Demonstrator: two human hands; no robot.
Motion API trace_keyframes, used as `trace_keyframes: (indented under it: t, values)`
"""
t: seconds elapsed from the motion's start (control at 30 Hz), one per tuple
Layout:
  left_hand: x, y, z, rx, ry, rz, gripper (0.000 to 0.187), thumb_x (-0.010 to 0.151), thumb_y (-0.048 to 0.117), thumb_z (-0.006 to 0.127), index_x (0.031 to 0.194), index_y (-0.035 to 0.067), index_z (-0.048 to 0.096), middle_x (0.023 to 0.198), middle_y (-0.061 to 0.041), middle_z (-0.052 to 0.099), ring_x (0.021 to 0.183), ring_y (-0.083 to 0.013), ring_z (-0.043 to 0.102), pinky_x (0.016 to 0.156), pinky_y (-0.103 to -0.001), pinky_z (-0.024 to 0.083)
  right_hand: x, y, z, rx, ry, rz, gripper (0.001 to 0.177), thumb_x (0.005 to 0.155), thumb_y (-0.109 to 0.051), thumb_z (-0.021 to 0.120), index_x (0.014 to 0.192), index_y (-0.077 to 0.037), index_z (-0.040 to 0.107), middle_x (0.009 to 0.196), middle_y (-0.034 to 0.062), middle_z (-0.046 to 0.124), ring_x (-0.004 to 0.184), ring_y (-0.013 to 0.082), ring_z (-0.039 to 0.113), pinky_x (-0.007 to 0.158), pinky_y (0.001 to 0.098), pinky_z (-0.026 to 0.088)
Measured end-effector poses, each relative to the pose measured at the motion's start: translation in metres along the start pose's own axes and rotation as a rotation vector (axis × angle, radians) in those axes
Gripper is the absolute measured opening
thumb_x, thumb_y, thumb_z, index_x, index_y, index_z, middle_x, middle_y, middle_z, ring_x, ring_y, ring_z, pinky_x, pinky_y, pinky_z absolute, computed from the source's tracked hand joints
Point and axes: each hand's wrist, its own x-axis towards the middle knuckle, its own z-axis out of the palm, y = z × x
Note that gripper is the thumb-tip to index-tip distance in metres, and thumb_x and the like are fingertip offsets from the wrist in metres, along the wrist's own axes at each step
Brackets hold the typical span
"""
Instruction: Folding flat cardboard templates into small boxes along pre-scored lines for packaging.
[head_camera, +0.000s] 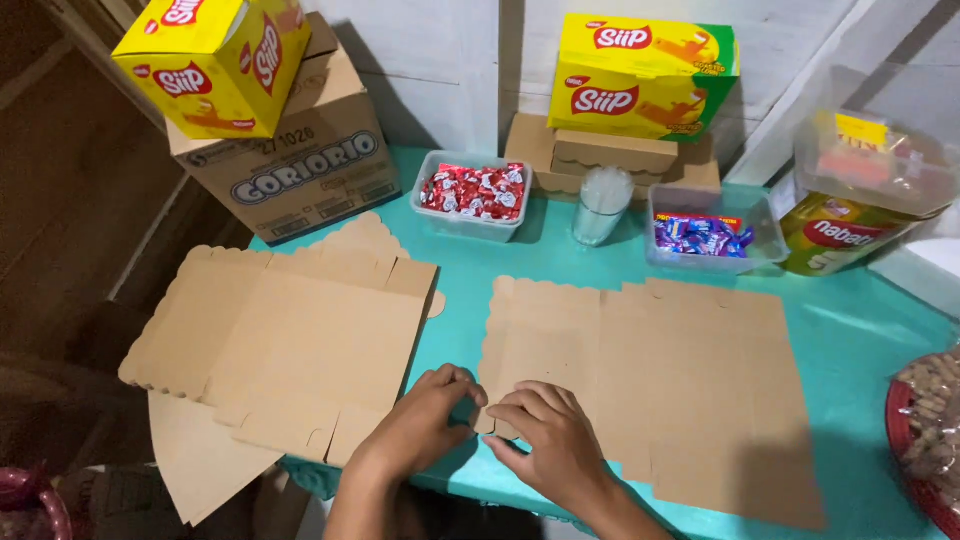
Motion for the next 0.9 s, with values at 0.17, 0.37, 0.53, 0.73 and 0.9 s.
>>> trace_keyframes:
  t: [0.17, 0.37, 0.53, 0.73, 0.9]
  values:
    - [0.004, -0.014, 0.005, -0.026, 0.035, 0.068, 0.029, 0.084, 0.004, 0.070, 0.110, 0.016, 0.070, 0.119, -0.001, 0.059, 0.115, -0.0224, 0.059, 0.097, -0.034, 0.048, 0.007, -0.004, -0.001, 0.053, 0.050, 0.047, 0.008, 0.089, -0.024, 0.078, 0.097, -0.023, 0.078, 0.098, -0.0076, 0.073, 0.104, 0.0188, 0.065, 0.079, 0.0373, 0.046]
    - [0.011, -0.014, 0.007, -0.086, 0.143, 0.126, 0.010, 0.096, 0.016, 0.063, 0.097, 0.017, 0.073, 0.107, -0.001, 0.068, 0.104, -0.0205, 0.067, 0.089, -0.032, 0.050, 0.011, 0.002, 0.001, 0.084, -0.046, 0.190, 0.009, 0.095, -0.023, 0.066, 0.093, -0.022, 0.075, 0.094, -0.0056, 0.074, 0.103, 0.0192, 0.064, 0.078, 0.0384, 0.045]
    - [0.014, 0.006, 0.006, -0.010, 0.178, -0.066, 0.015, 0.100, 0.027, 0.059, 0.097, 0.019, 0.071, 0.110, 0.003, 0.069, 0.094, -0.0199, 0.067, 0.069, -0.038, 0.049, 0.008, 0.007, 0.011, 0.040, -0.006, 0.230, 0.035, 0.092, -0.025, 0.072, 0.126, -0.020, 0.070, 0.103, -0.0026, 0.075, 0.102, 0.0214, 0.066, 0.080, 0.0391, 0.048]
    - [0.017, 0.014, 0.007, 0.001, 0.216, -0.225, 0.004, 0.093, 0.023, 0.065, 0.092, 0.020, 0.067, 0.096, 0.002, 0.071, 0.082, -0.0209, 0.063, 0.065, -0.039, 0.044, 0.003, 0.010, 0.020, 0.022, 0.059, 0.144, 0.013, 0.092, -0.016, 0.072, 0.102, -0.019, 0.080, 0.099, -0.0044, 0.068, 0.096, 0.0205, 0.061, 0.079, 0.0387, 0.046]
    - [0.021, 0.005, 0.007, -0.049, 0.262, -0.226, 0.013, 0.092, 0.019, 0.058, 0.087, 0.021, 0.070, 0.093, 0.002, 0.070, 0.076, -0.0200, 0.062, 0.064, -0.036, 0.044, 0.006, 0.005, 0.012, -0.035, 0.003, 0.069, 0.023, 0.092, -0.008, 0.066, 0.110, -0.018, 0.074, 0.103, 0.0043, 0.062, 0.096, 0.0273, 0.057, 0.080, 0.0417, 0.045]
